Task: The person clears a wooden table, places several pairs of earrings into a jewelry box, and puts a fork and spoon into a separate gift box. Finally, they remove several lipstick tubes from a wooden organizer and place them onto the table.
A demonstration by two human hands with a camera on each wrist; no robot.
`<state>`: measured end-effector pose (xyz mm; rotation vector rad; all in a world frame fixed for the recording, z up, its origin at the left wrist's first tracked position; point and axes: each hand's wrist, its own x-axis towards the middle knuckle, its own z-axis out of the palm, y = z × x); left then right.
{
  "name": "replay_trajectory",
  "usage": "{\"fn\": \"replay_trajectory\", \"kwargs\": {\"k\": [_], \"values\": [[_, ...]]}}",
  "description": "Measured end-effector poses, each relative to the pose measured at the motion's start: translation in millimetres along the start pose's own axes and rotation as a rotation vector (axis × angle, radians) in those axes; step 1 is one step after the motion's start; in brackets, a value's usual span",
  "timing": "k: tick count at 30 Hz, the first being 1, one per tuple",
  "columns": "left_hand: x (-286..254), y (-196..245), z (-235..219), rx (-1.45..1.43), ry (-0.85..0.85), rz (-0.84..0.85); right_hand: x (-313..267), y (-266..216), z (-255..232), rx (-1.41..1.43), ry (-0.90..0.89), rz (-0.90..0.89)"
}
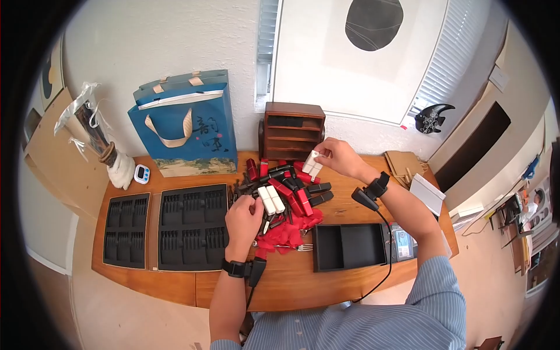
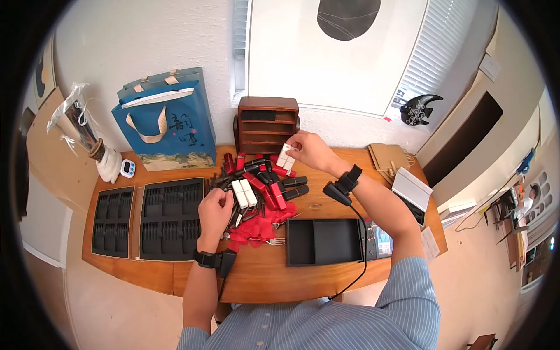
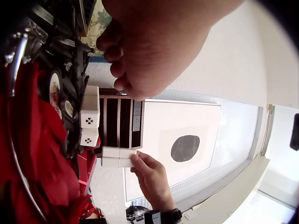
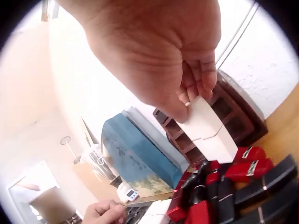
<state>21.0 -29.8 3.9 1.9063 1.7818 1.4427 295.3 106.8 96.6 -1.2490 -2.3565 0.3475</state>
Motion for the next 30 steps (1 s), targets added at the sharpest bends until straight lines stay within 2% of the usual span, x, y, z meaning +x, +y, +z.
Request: {"fn": "replay_trajectory", "kwargs": {"k": [2,4,5,6,9,10,12,14,17,21,24,28,30], "values": [[0.0,-0.2,0.5,-0.001,0.003,-0.003,0.2,8.9,-0.5,-0.004,-0.059,-0.012],[-0.5,-1.2,1.0,-0.009,0.002,-0.003,1.6,15.9,3.9,-0.019,-0.181,-0.218],[-0.2,-1.4,1.3,-0.015,0.005,-0.004,2.8,8.3,2.3,-0.002,-0.261,-0.174],[-0.3,-0.9,1.4,-0.015,0.003,-0.002,4.7,6.9,5.8,-0.001,-0.259,-0.173],[-0.1,-0.4,0.7,-0.01,0.014,0.008,14.6,0.8,14.4,-0.024,-0.401,-0.228],[-0.7,-0.4,1.0,-0.006,0.007,0.005,18.7,1.8,20.6,-0.023,-0.397,-0.228],[-0.5,-1.2,1.9,-0.003,-0.001,0.007,27.6,-1.7,30.3,0.002,-0.361,-0.35],[-0.7,-1.8,2.9,-0.007,0.003,0.011,32.1,-4.5,38.7,-0.02,-0.383,-0.331],[-0.5,0.5,0.7,-0.008,-0.001,-0.016,30.5,-16.2,50.0,0.098,-0.352,-0.263],[-0.3,-3.7,1.1,-0.009,0.016,0.011,27.8,-10.7,60.7,0.12,-0.305,-0.312],[-0.4,-2.7,2.0,-0.012,0.018,0.02,29.7,2.0,51.2,0.167,-0.231,-0.22],[0.3,-0.1,0.7,-0.019,0.006,0.004,28.7,37.9,47.6,0.034,-0.137,-0.135],[-0.2,0.0,0.6,-0.022,0.008,0.002,26.9,46.4,45.1,0.059,-0.108,0.013]]}}
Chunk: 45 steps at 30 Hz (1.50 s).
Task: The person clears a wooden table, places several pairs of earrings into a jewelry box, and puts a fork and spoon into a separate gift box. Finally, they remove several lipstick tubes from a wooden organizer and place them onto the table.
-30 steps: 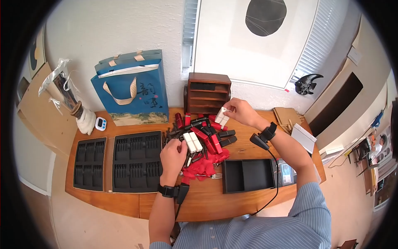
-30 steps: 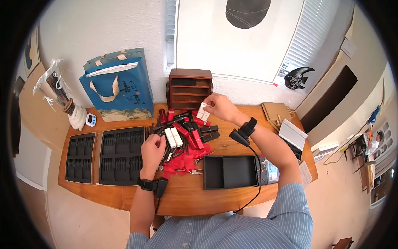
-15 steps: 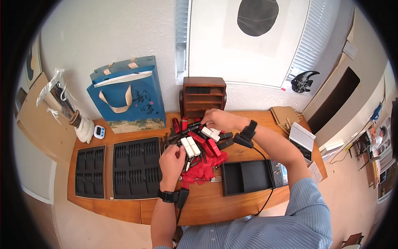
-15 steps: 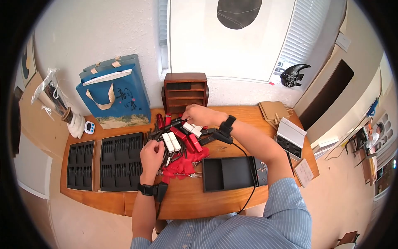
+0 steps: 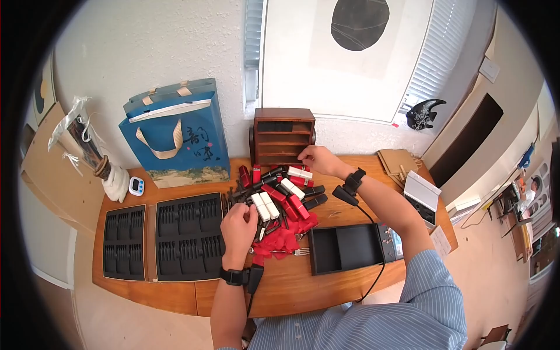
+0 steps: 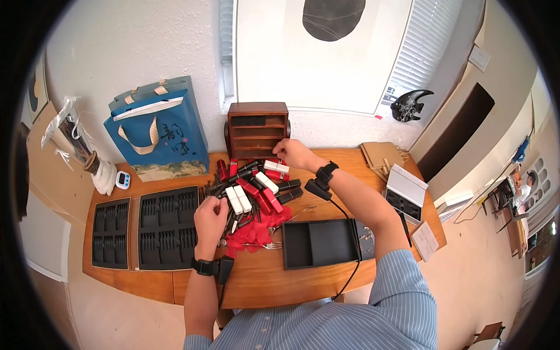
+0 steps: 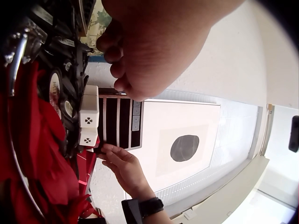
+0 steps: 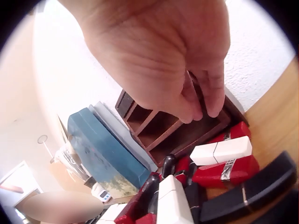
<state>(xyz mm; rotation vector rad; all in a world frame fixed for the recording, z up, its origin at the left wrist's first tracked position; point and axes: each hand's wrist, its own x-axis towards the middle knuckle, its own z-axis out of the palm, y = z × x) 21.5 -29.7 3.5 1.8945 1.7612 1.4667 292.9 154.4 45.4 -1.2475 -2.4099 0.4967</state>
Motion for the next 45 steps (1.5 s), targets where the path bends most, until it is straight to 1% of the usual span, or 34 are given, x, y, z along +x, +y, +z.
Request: {"fn": "replay_trajectory", "kwargs": {"k": [1,2,4,5,7,8,10,11,13,14,16,17,18,20,21,23,24,26,30,32,33,35,36,38,39,40,42,43,44,45], "values": [[-0.4,0.2,0.1,-0.004,-0.003,-0.004,-0.8,3.2,1.3,-0.037,0.051,0.032],[-0.5,0.4,0.2,-0.009,-0.006,-0.009,-2.3,-2.0,-1.8,-0.038,0.052,0.031],[-0.1,0.4,0.3,-0.004,-0.008,-0.004,-6.5,-11.3,-8.8,0.007,0.112,0.105],[-0.3,0.5,0.3,0.0,-0.01,0.0,-6.3,-11.7,-9.2,0.008,0.113,0.107],[-0.1,1.5,0.0,0.0,-0.018,-0.007,-3.8,-12.6,-10.9,-0.044,0.278,0.14],[0.2,1.7,-0.6,0.001,-0.024,-0.014,-3.4,-15.1,-11.7,-0.043,0.279,0.14],[-0.4,-0.4,1.5,0.0,-0.014,-0.013,-0.1,-20.6,-14.0,-0.076,0.447,0.03],[-1.1,-1.4,2.1,-0.003,-0.007,-0.012,-0.9,-28.1,-14.6,-0.074,0.45,0.028],[-0.9,-1.9,1.9,0.003,-0.012,-0.015,-2.6,-44.4,-13.3,-0.176,0.504,-0.149],[-0.9,-1.8,1.9,0.007,-0.018,-0.021,1.0,-46.4,-11.7,-0.175,0.506,-0.149],[-0.7,-1.4,1.2,0.003,-0.009,-0.008,9.2,-49.9,-8.4,-0.42,0.595,-0.484],[-0.6,-1.1,0.8,-0.002,0.001,0.002,11.6,-52.6,-7.2,-0.49,0.548,-0.486],[-0.4,-1.0,0.5,0.001,0.002,0.006,14.8,-55.5,-6.2,-0.489,0.552,-0.488],[-0.1,-0.7,0.2,-0.009,0.005,0.001,21.3,-61.4,-5.4,-0.701,0.62,-0.462],[0.2,-1.0,0.2,-0.006,0.008,0.005,24.8,-62.2,-6.0,-0.701,0.626,-0.464],[0.0,-2.4,0.6,-0.006,0.012,0.013,32.4,-62.0,-6.9,-0.73,0.563,-0.423],[0.5,-3.2,0.4,-0.004,0.015,0.017,36.4,-62.3,-6.6,-0.729,0.569,-0.425],[0.4,-4.1,0.1,-0.003,0.011,0.015,42.8,-61.8,-4.6,-0.701,0.5,-0.384],[0.4,-2.8,-0.3,0.007,0.014,0.035,45.4,-54.9,-4.9,-0.656,0.533,-0.398],[0.8,-2.4,-0.1,-0.01,0.015,0.029,40.6,-52.2,-8.0,-0.624,0.551,-0.472],[1.0,-1.7,-0.7,-0.008,0.015,0.034,36.5,-51.4,-9.7,-0.627,0.548,-0.466],[0.5,-2.4,-1.1,-0.005,0.014,0.037,22.7,-51.8,-14.3,-0.587,0.596,-0.557],[1.4,-2.6,-0.7,0.002,0.022,0.041,14.5,-52.9,-18.8,-0.592,0.59,-0.547],[1.9,-2.8,-0.6,-0.019,0.027,0.049,-8.3,-55.5,-28.1,-0.521,0.619,-0.604],[2.1,-1.9,-0.8,-0.021,0.018,0.034,-20.3,-58.3,-33.1,-0.49,0.635,-0.603],[1.8,-1.5,-0.9,-0.023,0.013,0.019,-31.8,-56.0,-35.7,-0.497,0.625,-0.59],[1.0,-6.1,1.4,-0.015,0.008,0.028,-54.3,-49.6,-40.6,-0.417,0.572,-0.458],[1.4,-7.9,1.7,-0.017,0.002,0.024,-62.6,-39.8,-42.7,-0.418,0.525,-0.39],[1.6,-7.6,1.4,-0.025,-0.006,0.024,-69.9,-26.4,-45.0,-0.443,0.525,-0.369],[2.1,-6.9,0.7,-0.032,-0.02,0.019,-76.6,-13.6,-42.7,-0.392,0.434,-0.248]]}}
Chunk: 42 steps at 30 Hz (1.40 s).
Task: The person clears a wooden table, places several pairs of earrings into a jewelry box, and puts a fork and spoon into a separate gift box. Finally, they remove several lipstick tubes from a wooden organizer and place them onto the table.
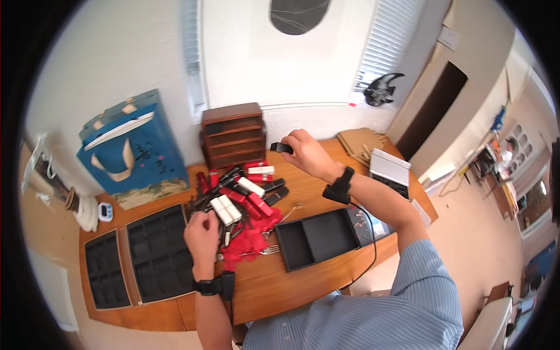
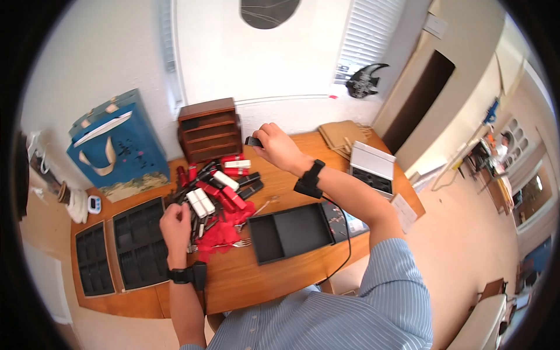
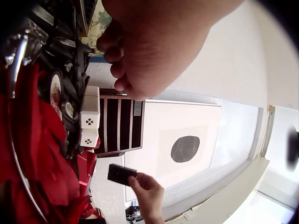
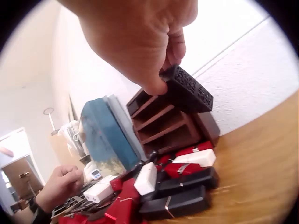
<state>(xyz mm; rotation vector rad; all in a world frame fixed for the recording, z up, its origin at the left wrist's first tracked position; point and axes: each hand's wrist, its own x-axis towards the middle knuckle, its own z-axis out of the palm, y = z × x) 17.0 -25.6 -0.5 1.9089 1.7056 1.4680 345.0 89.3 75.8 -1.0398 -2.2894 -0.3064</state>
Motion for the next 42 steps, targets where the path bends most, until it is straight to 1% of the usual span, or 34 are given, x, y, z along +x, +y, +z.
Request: {"fn": "replay_trajectory", "kwargs": {"k": [1,2,3,5,6,7,9,10,11,13,14,16,17,19,20,22,23,25,26,28,29,31,32,33,35,36,37,39,40,42], "values": [[0.0,1.0,-0.4,-0.006,-0.003,-0.009,-10.7,8.7,3.7,0.046,-0.103,0.112],[-0.6,1.1,-0.2,-0.013,-0.004,-0.025,-17.3,15.0,4.8,0.077,-0.119,0.19],[-0.3,1.3,0.1,-0.014,0.0,-0.044,-24.3,20.3,5.2,0.071,-0.117,0.201],[0.0,4.1,0.0,-0.019,-0.008,-0.047,-31.5,29.1,11.3,0.297,-0.258,0.578],[0.1,4.9,-1.4,-0.022,-0.012,-0.052,-36.0,37.1,18.3,0.293,-0.283,0.664],[0.2,4.0,-1.3,-0.016,-0.008,-0.051,-41.2,45.8,23.6,0.298,-0.281,0.659],[-1.4,0.3,2.2,-0.021,-0.018,-0.047,-46.6,52.6,24.4,0.607,-0.252,0.957],[-1.8,0.2,2.2,-0.019,-0.023,-0.046,-48.0,57.1,24.6,0.669,-0.27,1.009],[-1.8,0.9,1.5,-0.016,-0.023,-0.043,-54.3,66.8,28.8,0.672,-0.267,1.008],[-1.2,2.2,0.2,-0.008,-0.016,-0.051,-67.1,89.5,42.3,1.014,-0.425,1.182],[-1.1,2.0,-0.2,-0.005,-0.011,-0.049,-67.6,87.1,42.5,1.016,-0.424,1.176],[-0.9,0.2,0.0,0.005,-0.007,-0.04,-68.5,78.3,47.2,0.905,-0.405,1.116],[-0.7,0.7,0.1,0.011,0.001,-0.042,-63.6,73.7,46.6,0.908,-0.409,1.107],[-1.5,2.1,0.7,-0.005,-0.011,-0.036,-49.5,56.1,39.2,0.362,-0.444,0.816],[-1.7,0.7,2.2,-0.004,-0.006,-0.031,-42.6,50.1,42.6,0.371,-0.446,0.809],[-1.3,1.8,2.9,0.004,-0.001,-0.026,-22.9,39.2,50.3,0.145,-0.288,0.621],[-1.9,3.0,1.8,0.007,-0.005,-0.02,-12.2,27.5,50.1,0.152,-0.289,0.612],[-1.3,3.9,1.2,0.02,0.014,-0.024,15.8,-2.0,41.8,0.121,-0.033,0.161],[-1.8,1.5,1.5,0.016,0.019,-0.015,30.1,-16.2,39.8,0.13,-0.03,0.151],[-1.0,2.2,-0.4,0.017,0.024,-0.012,57.3,-41.4,38.4,0.038,0.053,-0.164],[-1.2,3.2,-1.3,0.025,0.031,-0.014,67.9,-50.0,41.8,0.045,0.057,-0.172],[-1.1,4.4,-1.1,0.017,0.025,-0.009,88.5,-63.6,47.8,-0.111,0.127,-0.297],[-1.3,4.5,-0.6,0.012,0.035,0.002,97.6,-69.6,50.2,-0.213,0.16,-0.325],[-1.3,0.2,0.9,0.043,0.054,0.045,106.1,-72.6,53.4,-0.209,0.17,-0.334],[-1.1,-1.4,0.2,0.033,0.061,0.028,119.4,-72.0,65.5,-0.275,0.085,-0.284],[-0.2,-1.1,-0.7,0.039,0.071,0.032,123.6,-68.7,73.5,-0.313,0.074,-0.295],[-0.3,-0.7,-1.6,0.043,0.063,0.014,125.5,-66.3,80.8,-0.311,0.082,-0.3],[0.5,-0.3,-3.0,0.049,0.061,-0.002,128.2,-64.1,90.7,-0.271,0.193,-0.324],[0.6,-0.1,-2.9,0.05,0.057,-0.006,129.8,-63.8,93.1,-0.255,0.197,-0.288],[-0.2,0.9,-1.5,0.041,0.054,-0.006,132.1,-62.4,91.1,-0.255,0.187,-0.285]]}}
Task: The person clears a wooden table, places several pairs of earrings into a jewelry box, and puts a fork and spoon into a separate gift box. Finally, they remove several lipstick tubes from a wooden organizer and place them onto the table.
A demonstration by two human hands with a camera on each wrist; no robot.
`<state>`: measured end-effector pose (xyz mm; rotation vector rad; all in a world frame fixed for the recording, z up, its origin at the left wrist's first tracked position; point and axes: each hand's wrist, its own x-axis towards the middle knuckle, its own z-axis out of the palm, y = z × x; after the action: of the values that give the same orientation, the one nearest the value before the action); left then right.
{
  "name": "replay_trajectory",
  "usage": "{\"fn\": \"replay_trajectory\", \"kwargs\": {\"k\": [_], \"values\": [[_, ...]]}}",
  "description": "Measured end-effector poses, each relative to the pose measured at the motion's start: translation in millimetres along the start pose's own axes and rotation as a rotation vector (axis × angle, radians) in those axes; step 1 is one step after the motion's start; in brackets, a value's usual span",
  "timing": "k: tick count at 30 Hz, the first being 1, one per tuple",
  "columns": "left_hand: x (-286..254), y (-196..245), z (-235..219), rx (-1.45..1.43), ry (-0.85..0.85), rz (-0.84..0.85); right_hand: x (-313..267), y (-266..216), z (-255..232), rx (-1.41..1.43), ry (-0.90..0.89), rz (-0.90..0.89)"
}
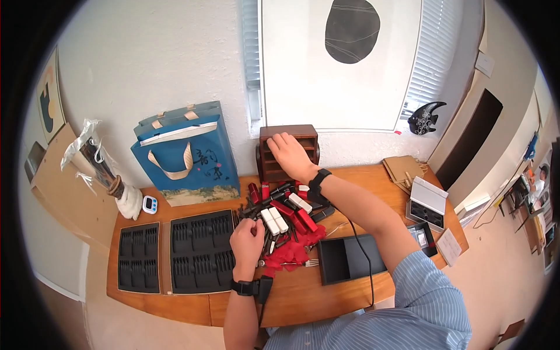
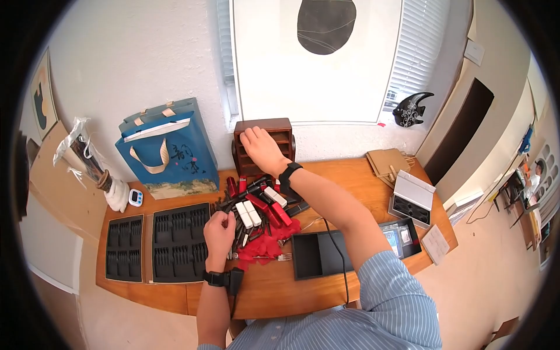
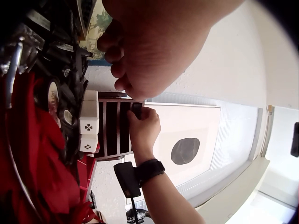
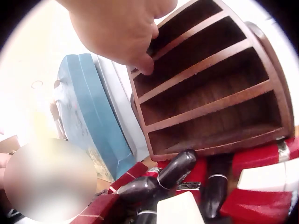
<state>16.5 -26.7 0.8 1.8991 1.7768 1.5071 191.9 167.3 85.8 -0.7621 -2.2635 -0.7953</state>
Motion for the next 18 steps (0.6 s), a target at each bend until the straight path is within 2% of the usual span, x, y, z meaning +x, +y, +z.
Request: {"fn": "replay_trajectory", "kwargs": {"k": [6,9,12,14,15,17,18], "values": [[-1.7,2.5,2.6,0.021,0.026,0.025,-19.0,4.0,-22.1,0.201,-0.006,0.006],[0.1,0.3,-1.2,0.023,0.026,-0.003,-32.7,-2.6,-66.6,0.264,0.095,0.048],[0.7,3.6,-1.6,0.014,0.006,-0.003,-62.8,1.5,-104.7,0.297,0.063,0.118],[1.3,4.1,-3.0,0.015,0.019,0.002,-87.3,9.3,-121.9,0.33,-0.002,0.268],[1.7,5.6,-4.3,0.016,0.009,-0.008,-98.3,13.3,-128.7,0.316,-0.007,0.28],[1.0,0.0,-1.1,0.035,0.027,0.026,-123.9,23.0,-140.2,0.472,-0.205,0.751],[1.6,1.8,-2.4,0.015,0.028,0.016,-143.7,34.2,-135.3,0.54,-0.214,0.915]]}}
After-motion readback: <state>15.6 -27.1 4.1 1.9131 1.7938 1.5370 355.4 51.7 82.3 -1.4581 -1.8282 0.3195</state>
